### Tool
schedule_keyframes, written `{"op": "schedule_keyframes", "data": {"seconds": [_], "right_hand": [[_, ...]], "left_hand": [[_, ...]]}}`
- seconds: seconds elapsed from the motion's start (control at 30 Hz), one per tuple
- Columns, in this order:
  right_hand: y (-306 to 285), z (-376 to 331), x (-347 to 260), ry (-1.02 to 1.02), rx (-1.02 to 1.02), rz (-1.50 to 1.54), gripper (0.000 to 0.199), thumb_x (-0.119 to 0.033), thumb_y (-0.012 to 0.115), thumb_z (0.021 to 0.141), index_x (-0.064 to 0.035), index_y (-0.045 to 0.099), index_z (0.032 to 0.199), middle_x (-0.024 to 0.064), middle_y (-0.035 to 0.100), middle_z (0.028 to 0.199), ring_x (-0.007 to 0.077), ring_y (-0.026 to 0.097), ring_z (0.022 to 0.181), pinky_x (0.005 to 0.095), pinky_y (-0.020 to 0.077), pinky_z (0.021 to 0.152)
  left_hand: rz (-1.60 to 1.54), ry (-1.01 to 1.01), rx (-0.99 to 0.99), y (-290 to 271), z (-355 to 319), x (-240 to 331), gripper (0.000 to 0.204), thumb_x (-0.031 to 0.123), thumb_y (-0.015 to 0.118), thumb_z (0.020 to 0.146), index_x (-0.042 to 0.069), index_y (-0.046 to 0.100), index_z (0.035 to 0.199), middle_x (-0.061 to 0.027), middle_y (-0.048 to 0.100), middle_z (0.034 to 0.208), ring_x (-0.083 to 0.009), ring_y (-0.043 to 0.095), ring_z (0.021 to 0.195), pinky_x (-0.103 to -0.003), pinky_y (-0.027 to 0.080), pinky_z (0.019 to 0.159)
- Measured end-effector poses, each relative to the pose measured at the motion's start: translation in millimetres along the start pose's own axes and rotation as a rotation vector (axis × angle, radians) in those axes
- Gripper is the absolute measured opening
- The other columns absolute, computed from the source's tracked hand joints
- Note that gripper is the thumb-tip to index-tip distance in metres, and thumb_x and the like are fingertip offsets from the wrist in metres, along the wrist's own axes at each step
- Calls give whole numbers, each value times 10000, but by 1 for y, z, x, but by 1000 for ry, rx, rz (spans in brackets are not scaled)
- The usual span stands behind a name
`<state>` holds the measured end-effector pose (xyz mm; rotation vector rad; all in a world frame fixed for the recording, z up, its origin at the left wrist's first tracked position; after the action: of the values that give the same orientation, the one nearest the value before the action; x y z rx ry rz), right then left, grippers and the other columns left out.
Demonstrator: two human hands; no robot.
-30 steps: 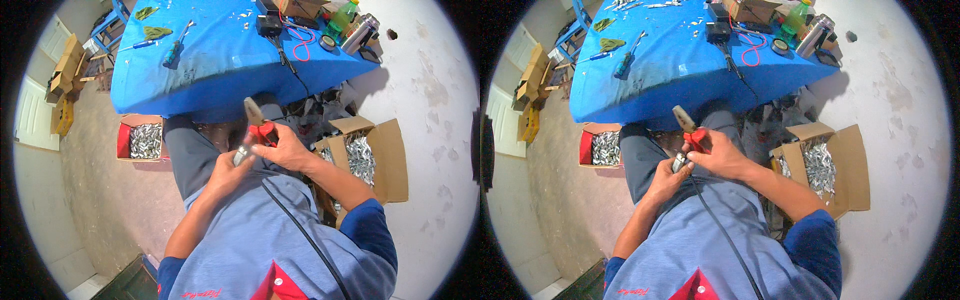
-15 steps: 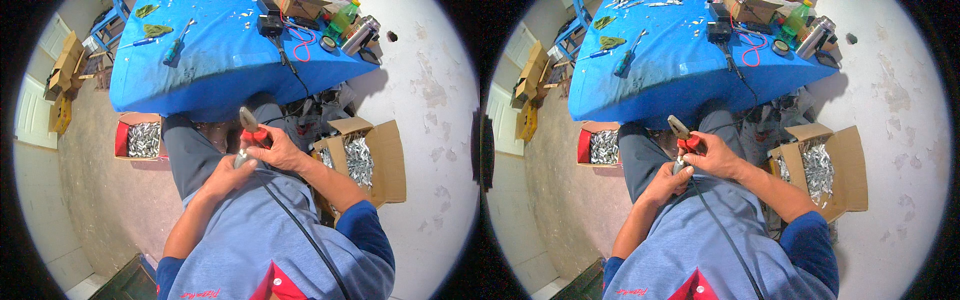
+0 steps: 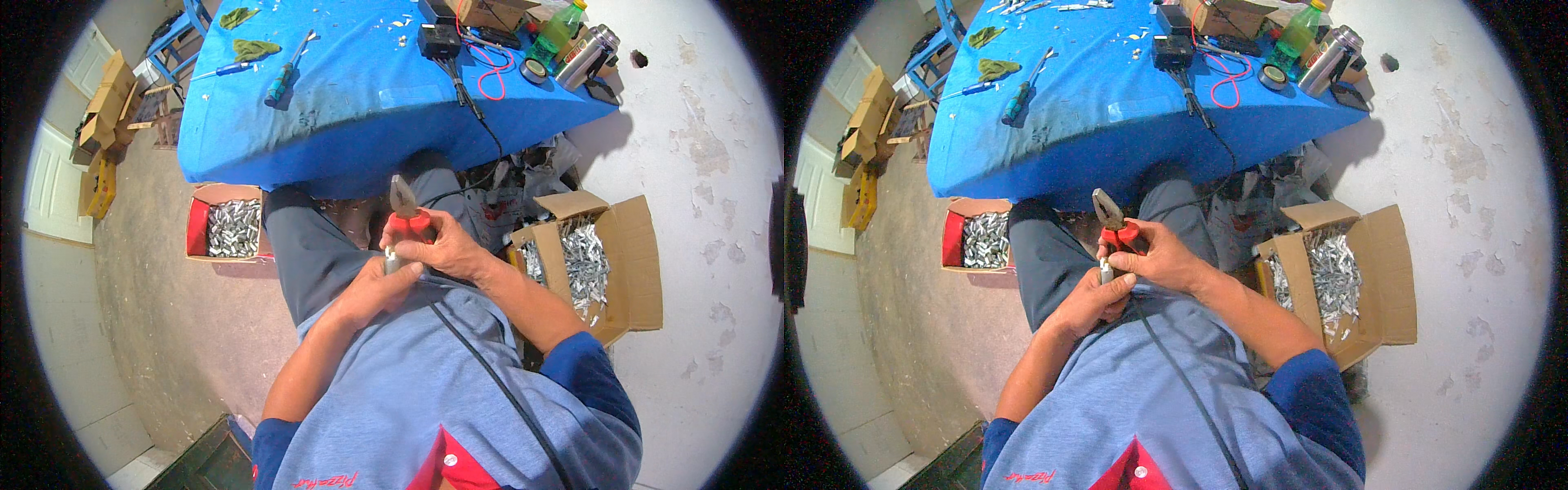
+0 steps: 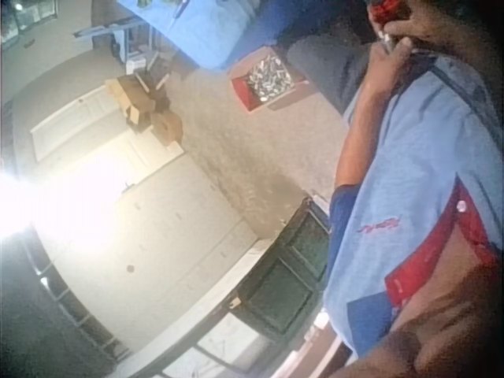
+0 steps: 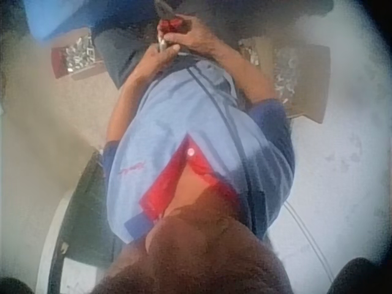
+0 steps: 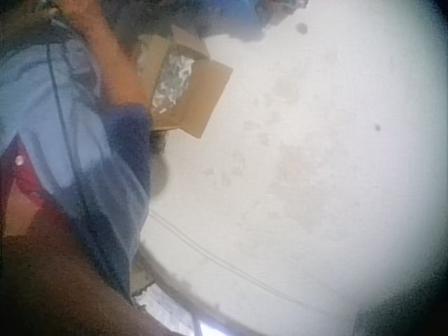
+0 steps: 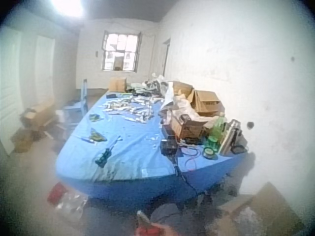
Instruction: The person uses a pair of pliers and a screwdriver to disassemble a small electronic component by hand. They hold the component, grip and pull at parts with the pliers, and then use the screwdriver to loosen or remove internal elements.
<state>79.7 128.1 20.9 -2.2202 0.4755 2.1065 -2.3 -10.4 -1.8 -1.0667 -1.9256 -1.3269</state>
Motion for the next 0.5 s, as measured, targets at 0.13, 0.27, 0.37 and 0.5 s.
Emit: {"op": "schedule_keyframes", "data": {"seconds": [0.13, 0.27, 0.37, 0.5], "right_hand": [[2, -1, 3, 35, 61, 48, 266, -124, 698, 875, -10, 615, 1100, 36, 653, 1012, 112, 602, 936, 283, 495, 872], [2, -1, 4, 48, 62, 61, 264, -123, 689, 879, -8, 617, 1105, 39, 654, 1014, 113, 603, 935, 279, 496, 867], [1, 0, 5, 46, 64, 60, 266, -121, 684, 881, -6, 614, 1111, 41, 653, 1019, 114, 604, 934, 276, 495, 864], [2, -1, 6, 52, 59, 83, 283, -133, 676, 887, -21, 603, 1136, 35, 649, 1033, 113, 605, 935, 269, 505, 832]], "left_hand": [[-48, -29, -11, 1, -2, 1, 353, 377, 596, 951, 154, 438, 728, 56, 375, 555, -52, 299, 471, -231, 207, 434], [-39, -34, 5, 3, -1, 1, 354, 377, 593, 950, 154, 440, 723, 54, 377, 550, -53, 298, 466, -233, 203, 430], [-22, -29, 5, 3, -1, 2, 370, 394, 603, 942, 154, 440, 713, 52, 379, 551, -54, 306, 470, -233, 204, 432], [23, 70, -33, 1, -2, -1, 423, 463, 596, 932, 145, 441, 698, 44, 368, 548, -64, 306, 479, -233, 203, 441]]}}
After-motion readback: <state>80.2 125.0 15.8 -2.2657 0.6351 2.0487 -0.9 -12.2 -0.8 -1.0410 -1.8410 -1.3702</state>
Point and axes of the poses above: each hand's wrist, its own z-axis towards the middle knuckle, its own y-axis out of the palm, x = y × z, the point moved 2 cm from there along z, towards the middle knuckle
